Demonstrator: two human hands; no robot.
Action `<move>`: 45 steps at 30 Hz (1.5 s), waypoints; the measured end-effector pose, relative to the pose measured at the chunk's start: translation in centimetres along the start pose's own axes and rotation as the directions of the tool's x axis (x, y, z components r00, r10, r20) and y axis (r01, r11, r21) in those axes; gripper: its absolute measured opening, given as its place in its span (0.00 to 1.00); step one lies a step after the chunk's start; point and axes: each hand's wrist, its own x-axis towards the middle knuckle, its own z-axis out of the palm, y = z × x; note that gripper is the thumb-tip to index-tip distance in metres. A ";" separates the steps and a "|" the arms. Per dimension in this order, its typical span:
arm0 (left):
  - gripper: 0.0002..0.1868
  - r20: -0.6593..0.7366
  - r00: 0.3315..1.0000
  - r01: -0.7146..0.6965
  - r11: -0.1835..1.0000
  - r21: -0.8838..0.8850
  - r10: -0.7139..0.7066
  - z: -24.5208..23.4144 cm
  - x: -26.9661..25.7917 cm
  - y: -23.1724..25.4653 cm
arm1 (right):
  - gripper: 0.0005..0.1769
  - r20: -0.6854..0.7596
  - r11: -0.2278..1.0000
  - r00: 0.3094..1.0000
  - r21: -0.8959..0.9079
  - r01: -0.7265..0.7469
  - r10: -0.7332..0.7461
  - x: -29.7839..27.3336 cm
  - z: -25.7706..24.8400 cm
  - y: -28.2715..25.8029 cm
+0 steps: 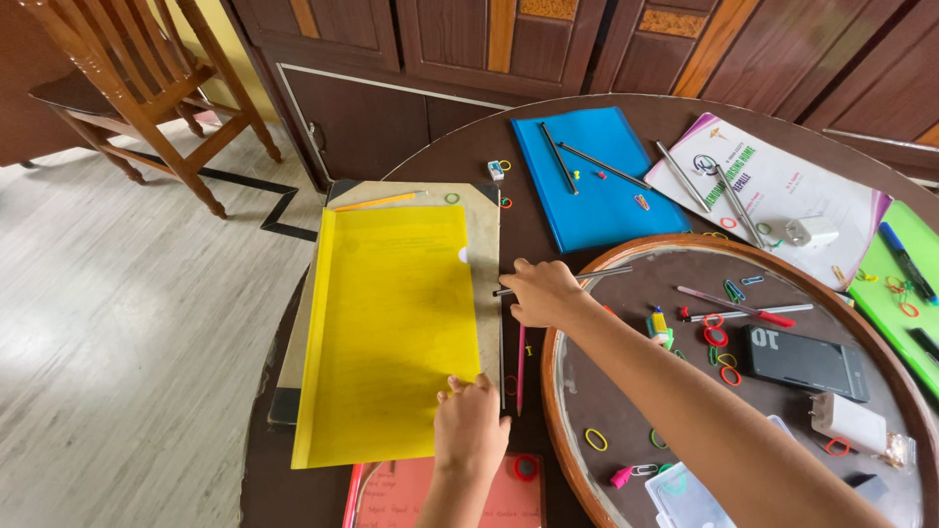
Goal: The person sorts various stationery items on a round table, picking up pens, pencils, and small objects and placing them into colored trays. The person handles items one at a time, moving them from the table surface into green and red trays.
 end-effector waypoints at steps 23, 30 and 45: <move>0.20 -0.007 0.999 -0.035 0.997 0.074 0.035 2.0 1.0 0.3 | 0.34 0.148 0.920 0.977 0.340 -0.193 0.151 0.9 -0.5 2.1; 0.22 0.017 0.999 -0.041 0.998 0.047 0.040 1.3 0.7 0.3 | 0.32 0.169 0.892 0.972 0.395 -0.220 0.165 1.5 0.7 3.0; 0.20 0.046 0.998 -0.042 0.999 0.018 0.041 1.1 0.6 0.2 | 0.29 0.607 0.112 0.772 0.768 -0.631 0.190 4.1 -0.2 2.6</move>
